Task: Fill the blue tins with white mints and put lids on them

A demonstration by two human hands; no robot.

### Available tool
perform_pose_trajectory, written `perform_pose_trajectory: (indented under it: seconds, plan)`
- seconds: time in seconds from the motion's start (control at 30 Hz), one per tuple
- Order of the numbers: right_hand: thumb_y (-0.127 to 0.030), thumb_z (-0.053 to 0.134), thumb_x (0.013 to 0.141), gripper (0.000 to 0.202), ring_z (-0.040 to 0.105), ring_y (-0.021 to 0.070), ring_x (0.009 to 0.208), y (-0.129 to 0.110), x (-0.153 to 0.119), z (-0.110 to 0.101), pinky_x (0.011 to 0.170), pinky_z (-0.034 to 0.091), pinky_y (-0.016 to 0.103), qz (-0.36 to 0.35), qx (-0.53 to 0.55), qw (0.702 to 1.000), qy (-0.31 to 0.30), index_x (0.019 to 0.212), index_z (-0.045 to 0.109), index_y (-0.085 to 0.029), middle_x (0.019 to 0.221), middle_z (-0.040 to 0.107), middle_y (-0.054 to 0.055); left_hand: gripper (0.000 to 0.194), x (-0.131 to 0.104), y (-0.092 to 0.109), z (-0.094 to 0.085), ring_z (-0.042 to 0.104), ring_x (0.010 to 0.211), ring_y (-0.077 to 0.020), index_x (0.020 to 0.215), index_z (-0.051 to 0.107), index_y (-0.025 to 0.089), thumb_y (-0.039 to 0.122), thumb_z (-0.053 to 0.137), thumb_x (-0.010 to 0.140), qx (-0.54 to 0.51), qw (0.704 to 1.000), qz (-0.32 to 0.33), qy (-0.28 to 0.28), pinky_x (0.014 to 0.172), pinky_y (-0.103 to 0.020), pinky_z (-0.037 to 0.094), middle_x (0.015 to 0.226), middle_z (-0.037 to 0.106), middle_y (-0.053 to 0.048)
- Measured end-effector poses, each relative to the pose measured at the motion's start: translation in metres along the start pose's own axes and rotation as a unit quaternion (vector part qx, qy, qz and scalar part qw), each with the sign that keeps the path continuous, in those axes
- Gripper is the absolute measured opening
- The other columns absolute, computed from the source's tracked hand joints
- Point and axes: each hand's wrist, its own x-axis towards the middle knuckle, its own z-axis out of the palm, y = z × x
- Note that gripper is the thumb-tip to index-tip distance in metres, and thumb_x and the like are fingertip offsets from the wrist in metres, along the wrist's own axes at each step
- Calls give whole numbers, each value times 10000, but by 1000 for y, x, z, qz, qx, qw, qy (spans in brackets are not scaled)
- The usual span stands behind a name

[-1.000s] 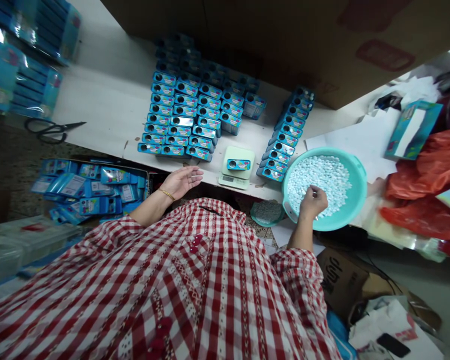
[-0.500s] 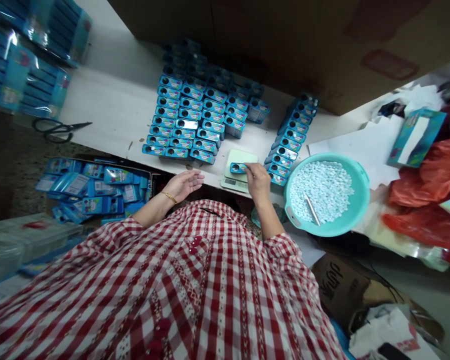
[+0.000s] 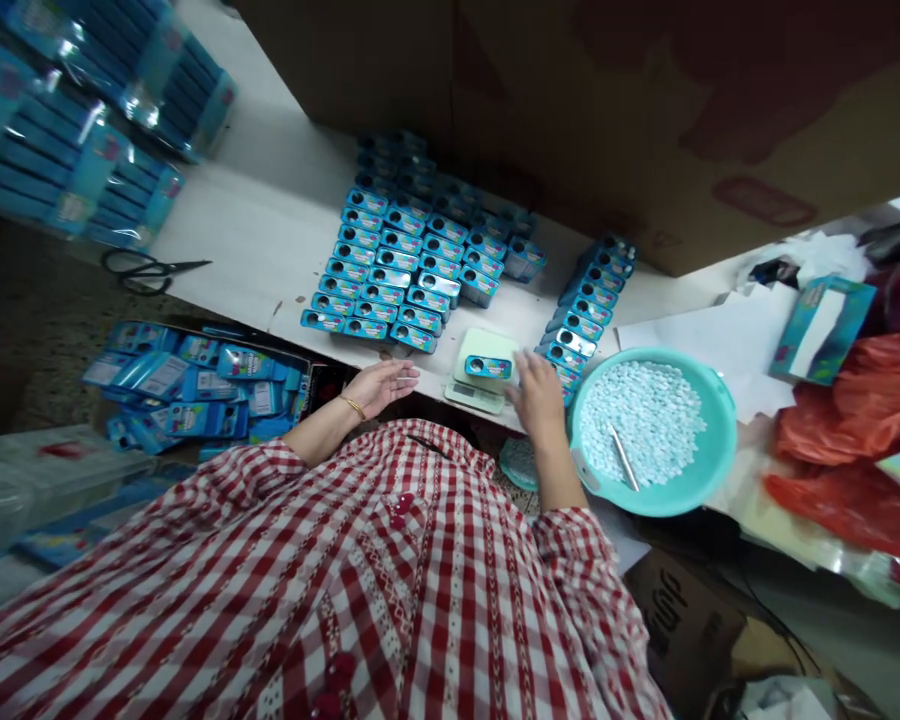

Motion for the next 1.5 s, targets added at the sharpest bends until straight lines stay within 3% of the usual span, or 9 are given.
perform_pose_trajectory:
  seconds: [0.13, 0.4, 0.63, 0.73, 0.87, 0.97, 1.17, 1.33, 1.5]
  plan:
    - [-199, 526, 800, 429, 526, 286, 1028, -35, 37, 11, 872, 428, 400, -21, -9, 995, -97, 1229, 535, -176, 1153, 603, 130, 91, -3, 3, -4, 639, 683, -129, 855, 645, 128, 182, 611, 790, -23, 1000, 13, 5, 693, -267, 488, 824, 688, -86]
    - [-273, 470, 820, 356, 516, 264, 968, -11, 87, 15, 866, 428, 397, 30, 53, 996, 61, 1152, 537, -163, 1026, 596, 116, 138, -6, 0, -32, 641, 695, -129, 849, 635, 137, 209, 674, 738, -59, 996, 30, 61, 724, -273, 481, 803, 685, -74]
    - [-213, 522, 776, 455, 494, 279, 1074, -26, 138, 55, 896, 441, 408, 47, 82, 995, -5, 1226, 514, -147, 1188, 529, 155, 162, -4, -6, -27, 644, 700, -136, 850, 627, 137, 223, 687, 726, -61, 996, 21, 57, 711, -273, 485, 812, 685, -80]
    - [-229, 528, 776, 515, 498, 253, 1100, -24, 130, 67, 896, 463, 396, 68, 128, 989, -11, 1284, 469, -166, 1260, 477, 145, 177, -3, -9, -30, 645, 704, -140, 850, 628, 139, 228, 698, 714, -54, 996, 24, 68, 700, -271, 485, 809, 685, -81]
    - [-321, 463, 844, 433, 509, 238, 1083, -38, 94, 63, 877, 481, 407, 91, 171, 976, 99, 1250, 492, -172, 1229, 495, 146, 190, 0, -8, -42, 631, 678, -116, 843, 630, 146, 247, 709, 703, -34, 990, 76, 111, 694, -252, 473, 785, 677, -58]
    - [-336, 414, 878, 321, 565, 222, 973, -59, 73, 58, 831, 503, 391, 35, 229, 970, 66, 1117, 579, -199, 1066, 598, 118, 237, 3, -4, -48, 616, 662, -107, 838, 638, 156, 288, 739, 668, 14, 986, 108, 130, 698, -253, 465, 780, 676, -45]
    - [-308, 445, 837, 297, 574, 217, 906, -29, 98, 40, 760, 519, 377, 130, 210, 960, 133, 1034, 604, -155, 1032, 607, 131, 301, 7, -1, -40, 613, 672, -118, 832, 659, 166, 324, 779, 606, 107, 985, 102, 91, 705, -258, 460, 784, 683, -38]
    - [-235, 516, 796, 356, 564, 256, 1033, 13, 93, 27, 886, 475, 422, 121, 120, 985, 31, 1126, 577, -116, 1128, 591, 165, 272, 5, -13, -33, 617, 679, -125, 824, 669, 167, 306, 777, 616, 135, 987, 56, 62, 687, -251, 455, 798, 687, -50]
    - [-296, 710, 704, 615, 376, 322, 1303, -32, 53, 50, 1034, 366, 472, 55, 60, 987, -136, 1259, 504, -129, 1360, 465, 187, 287, 14, -26, -31, 638, 772, -164, 851, 676, 170, 283, 782, 610, 187, 982, 2, 37, 713, -268, 460, 869, 693, -73]
